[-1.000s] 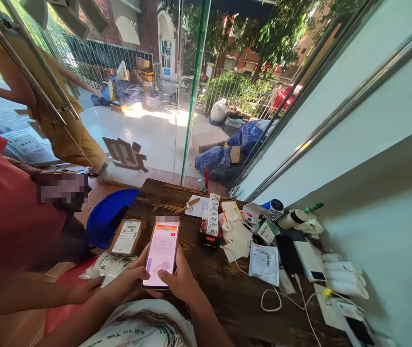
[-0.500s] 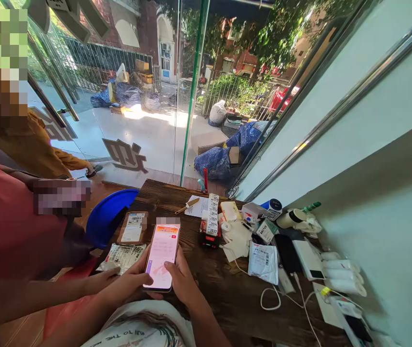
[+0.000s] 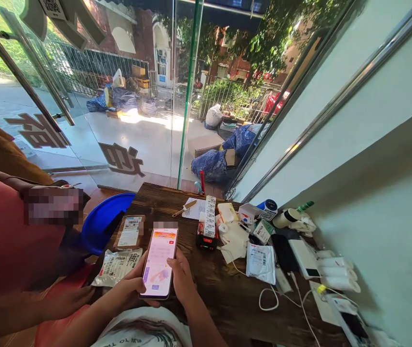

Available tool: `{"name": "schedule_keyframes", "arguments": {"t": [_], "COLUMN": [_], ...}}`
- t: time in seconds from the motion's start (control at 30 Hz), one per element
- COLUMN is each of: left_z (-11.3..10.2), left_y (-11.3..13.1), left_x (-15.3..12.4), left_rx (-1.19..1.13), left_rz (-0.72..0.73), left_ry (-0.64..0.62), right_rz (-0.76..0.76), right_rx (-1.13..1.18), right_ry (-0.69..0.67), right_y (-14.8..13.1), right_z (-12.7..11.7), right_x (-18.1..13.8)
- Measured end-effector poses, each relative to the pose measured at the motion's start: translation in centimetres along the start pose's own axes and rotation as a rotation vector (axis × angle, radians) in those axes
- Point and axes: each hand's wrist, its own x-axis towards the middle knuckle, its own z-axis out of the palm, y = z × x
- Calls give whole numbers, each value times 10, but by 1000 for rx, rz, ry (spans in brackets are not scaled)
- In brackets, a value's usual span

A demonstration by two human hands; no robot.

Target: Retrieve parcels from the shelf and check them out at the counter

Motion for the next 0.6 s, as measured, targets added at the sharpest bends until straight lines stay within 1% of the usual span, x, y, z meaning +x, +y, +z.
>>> {"name": "schedule_keyframes", "arguments": {"t": [0.1,0.2,0.4,0.53,0.6], "left_z": [5,9,10,7,5], "left_y": [2,4,2,-2,-4], "left_x": [-1,-3,-6,-4,-3], "left_rx": [25,78,89,129,103], "left_rz": [-8,-6,4,8,2], "left_ry": [26,25,31,41,30], "right_rz": [-1,-11,37,12,-4], "right_rx": [17,20,-28,-21,-59], "right_ry": [-72,-114,-116,-160,-145], "right_y": [3,5,4,4,5], "right_z": [-5,-10,-15,-14,-12], "right_x": [-2,-5,-9,-11,-12]}}
